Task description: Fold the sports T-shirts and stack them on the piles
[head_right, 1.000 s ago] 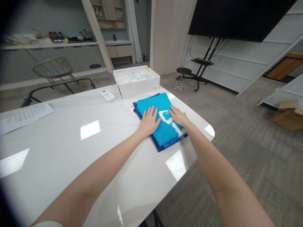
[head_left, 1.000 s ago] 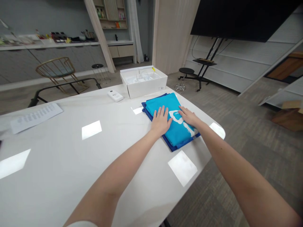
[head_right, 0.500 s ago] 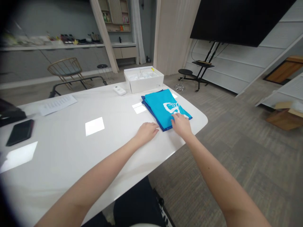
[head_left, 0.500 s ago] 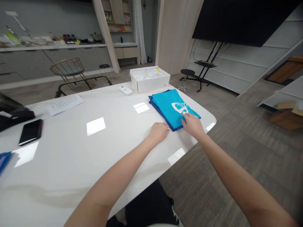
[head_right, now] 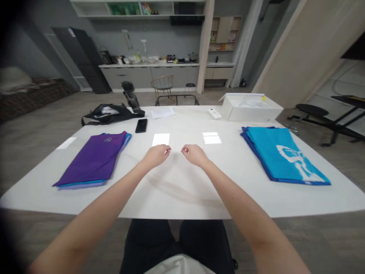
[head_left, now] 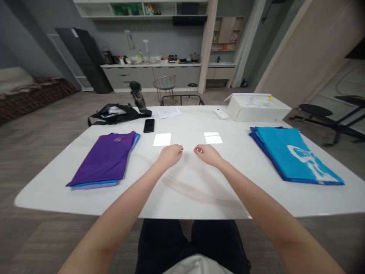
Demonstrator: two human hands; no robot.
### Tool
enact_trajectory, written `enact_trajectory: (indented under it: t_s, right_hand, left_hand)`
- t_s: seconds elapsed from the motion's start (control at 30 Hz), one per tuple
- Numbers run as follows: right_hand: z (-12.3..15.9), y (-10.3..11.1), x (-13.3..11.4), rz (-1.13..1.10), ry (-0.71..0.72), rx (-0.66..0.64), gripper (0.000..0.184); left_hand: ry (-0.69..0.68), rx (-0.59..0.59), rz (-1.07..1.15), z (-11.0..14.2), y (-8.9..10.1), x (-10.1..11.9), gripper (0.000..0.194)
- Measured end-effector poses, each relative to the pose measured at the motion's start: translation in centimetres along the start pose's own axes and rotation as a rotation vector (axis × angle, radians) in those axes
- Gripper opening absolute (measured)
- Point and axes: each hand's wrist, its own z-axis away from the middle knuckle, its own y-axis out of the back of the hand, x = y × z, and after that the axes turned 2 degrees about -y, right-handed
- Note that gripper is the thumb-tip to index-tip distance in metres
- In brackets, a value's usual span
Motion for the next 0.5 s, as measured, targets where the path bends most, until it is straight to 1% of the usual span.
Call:
enact_trajectory:
  t_s: [0.17,0.27,0.37,0.43,0.5]
  right_hand:
    - [-7.5,-6.8,-10.1,-0.055,0.202,-0.129,0.021]
    - [-11.0,-11.0,-15.9,-0.087,0.285,-0.181,0.017]
    - [-13.5,-14.7,-20.7,-0.101,0.364,-0.182,0.022]
    - [-14.7,-16.7,-23.0,-0.074,0.426,-0.158,0.026]
    - [-15.5,-18.2,-24.4,-0.030,0.475,-0.138,0.024]
  left_hand:
    - [0.276,0.088,-0.072,5.2,2.2,-9.8,0.032]
    - [0.463,0.150,-0.169,8.7,3.1,-14.7,0.028]
    - [0.593,0.170,-0.240,11.7,3.2,-18.0,0.025]
    - [0.608,0.133,-0.241,13.1,2.8,-19.4,0.023]
    - [0.597,0.097,-0.223,13.9,2.2,-20.2,0.019]
